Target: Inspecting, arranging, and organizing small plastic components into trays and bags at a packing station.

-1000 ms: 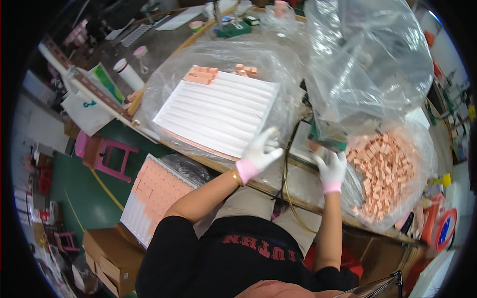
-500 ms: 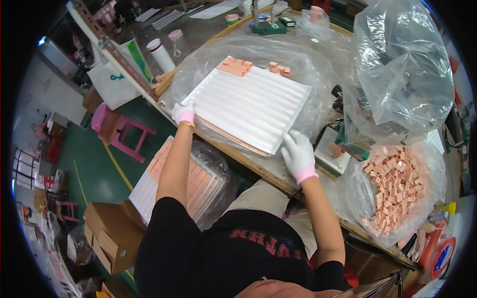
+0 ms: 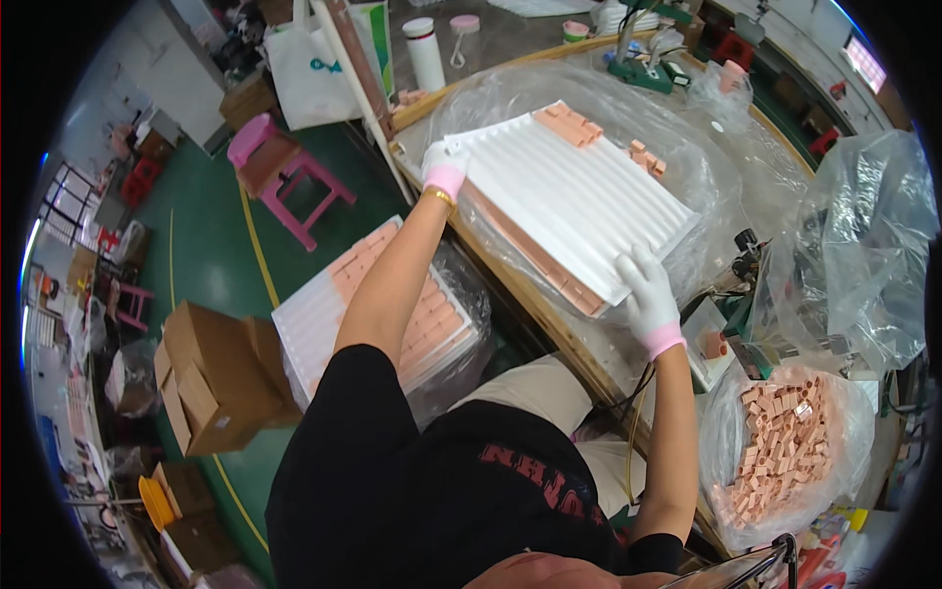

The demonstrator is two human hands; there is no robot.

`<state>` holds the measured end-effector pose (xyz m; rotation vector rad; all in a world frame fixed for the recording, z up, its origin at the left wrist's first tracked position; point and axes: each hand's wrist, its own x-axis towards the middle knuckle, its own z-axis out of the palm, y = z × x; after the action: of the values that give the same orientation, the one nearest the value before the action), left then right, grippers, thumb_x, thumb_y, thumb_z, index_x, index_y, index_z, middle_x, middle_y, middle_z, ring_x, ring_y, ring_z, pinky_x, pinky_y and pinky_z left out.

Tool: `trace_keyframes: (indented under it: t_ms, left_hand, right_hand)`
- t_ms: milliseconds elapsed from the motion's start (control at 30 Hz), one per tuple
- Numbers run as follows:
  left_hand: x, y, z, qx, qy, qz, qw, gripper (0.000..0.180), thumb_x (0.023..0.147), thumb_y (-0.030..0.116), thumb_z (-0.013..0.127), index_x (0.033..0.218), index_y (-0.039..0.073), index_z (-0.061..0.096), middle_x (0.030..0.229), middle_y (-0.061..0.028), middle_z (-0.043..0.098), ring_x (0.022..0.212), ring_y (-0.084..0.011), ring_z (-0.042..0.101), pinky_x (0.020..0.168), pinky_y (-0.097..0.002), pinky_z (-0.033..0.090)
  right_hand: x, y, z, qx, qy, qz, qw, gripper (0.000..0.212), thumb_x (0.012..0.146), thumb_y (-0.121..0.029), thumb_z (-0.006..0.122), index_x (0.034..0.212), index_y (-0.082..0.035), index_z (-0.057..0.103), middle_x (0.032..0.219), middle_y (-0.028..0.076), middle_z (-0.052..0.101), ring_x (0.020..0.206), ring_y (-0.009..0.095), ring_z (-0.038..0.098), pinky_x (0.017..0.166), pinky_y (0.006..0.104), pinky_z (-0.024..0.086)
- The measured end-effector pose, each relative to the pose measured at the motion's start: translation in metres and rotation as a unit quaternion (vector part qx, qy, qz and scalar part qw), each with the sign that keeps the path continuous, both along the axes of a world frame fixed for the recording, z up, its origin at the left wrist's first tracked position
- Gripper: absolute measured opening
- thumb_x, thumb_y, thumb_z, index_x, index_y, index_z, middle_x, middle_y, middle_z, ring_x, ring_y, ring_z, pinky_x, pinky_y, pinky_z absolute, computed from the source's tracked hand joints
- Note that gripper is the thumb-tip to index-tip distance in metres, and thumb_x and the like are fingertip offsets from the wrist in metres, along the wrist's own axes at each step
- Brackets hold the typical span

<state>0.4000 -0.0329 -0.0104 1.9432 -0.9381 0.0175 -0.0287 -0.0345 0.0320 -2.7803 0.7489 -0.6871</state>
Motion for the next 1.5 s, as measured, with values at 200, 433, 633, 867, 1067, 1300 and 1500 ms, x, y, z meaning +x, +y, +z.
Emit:
trace_keyframes:
  t_ms: [200,433,633,867,1067,1300,1500]
  left_hand:
    - [0.018,0.002,-0.006,0.006,0.058,0.056,0.997,0.028,0.078,0.029,0.062,0.086,0.003,0.069,0.085,-0.0205,0.067,0.086,-0.0366,0.065,0.077,-0.04,0.049]
    - [0.005,0.017,0.008,-0.082,0.085,0.096,0.988,0.045,0.089,0.04,0.053,0.096,-0.003,0.065,0.099,-0.0221,0.065,0.098,-0.0343,0.06,0.087,-0.0377,0.044]
    - [-0.038,0.034,0.01,-0.24,0.158,0.077,0.955,0.046,0.096,0.039,0.046,0.108,-0.003,0.059,0.106,-0.0155,0.062,0.097,-0.027,0.057,0.087,-0.0353,0.044]
    - [-0.083,0.035,0.006,-0.309,0.416,-0.165,0.839,0.072,0.096,0.054,0.04,0.137,-0.005,0.033,0.138,-0.0224,0.038,0.123,-0.034,0.045,0.105,-0.0428,0.038]
    - [-0.096,0.007,0.021,-0.285,0.679,-0.166,0.656,0.08,0.091,0.064,0.036,0.144,0.006,0.022,0.146,-0.022,0.024,0.131,-0.0416,0.031,0.106,-0.0526,0.034]
    - [-0.114,0.01,0.025,-0.265,0.647,-0.152,0.698,0.086,0.092,0.059,0.043,0.148,0.004,0.009,0.151,-0.0239,0.013,0.138,-0.0403,0.022,0.109,-0.0511,0.031]
    - [-0.096,0.014,-0.01,-0.288,0.627,-0.18,0.701,0.092,0.09,0.059,0.047,0.148,0.002,0.003,0.152,-0.0243,0.011,0.138,-0.039,0.023,0.111,-0.0466,0.029]
  right_hand:
    - [0.017,0.002,-0.011,0.052,-0.041,0.014,0.998,0.058,0.069,0.005,0.06,0.125,-0.009,0.053,0.134,0.022,0.042,0.126,0.04,0.039,0.104,0.0429,0.037]
    - [0.028,0.001,0.009,0.006,-0.164,0.046,0.985,0.039,0.076,0.002,0.063,0.114,-0.006,0.059,0.116,0.017,0.058,0.113,0.036,0.053,0.097,0.04,0.043]
    - [0.037,0.023,0.055,0.072,-0.223,0.007,0.972,0.025,0.082,-0.007,0.063,0.106,-0.003,0.062,0.103,0.013,0.064,0.099,0.032,0.06,0.088,0.0363,0.046]
    - [0.019,0.058,0.094,0.082,-0.324,-0.028,0.942,0.016,0.084,-0.009,0.063,0.098,-0.003,0.066,0.097,0.013,0.065,0.091,0.028,0.062,0.083,0.0338,0.047]
    - [-0.002,0.088,0.124,0.178,-0.359,-0.082,0.912,0.023,0.089,-0.009,0.06,0.109,0.001,0.063,0.099,0.013,0.065,0.09,0.018,0.062,0.083,0.0279,0.046]
    - [-0.028,0.076,0.146,0.275,-0.455,-0.165,0.831,0.036,0.096,-0.025,0.055,0.118,0.002,0.059,0.097,0.0,0.061,0.082,0.004,0.05,0.074,0.0211,0.041]
    - [-0.053,0.074,0.166,0.263,-0.533,-0.13,0.794,0.041,0.097,-0.03,0.052,0.12,0.004,0.056,0.106,0.007,0.063,0.092,0.011,0.055,0.082,0.0256,0.045]
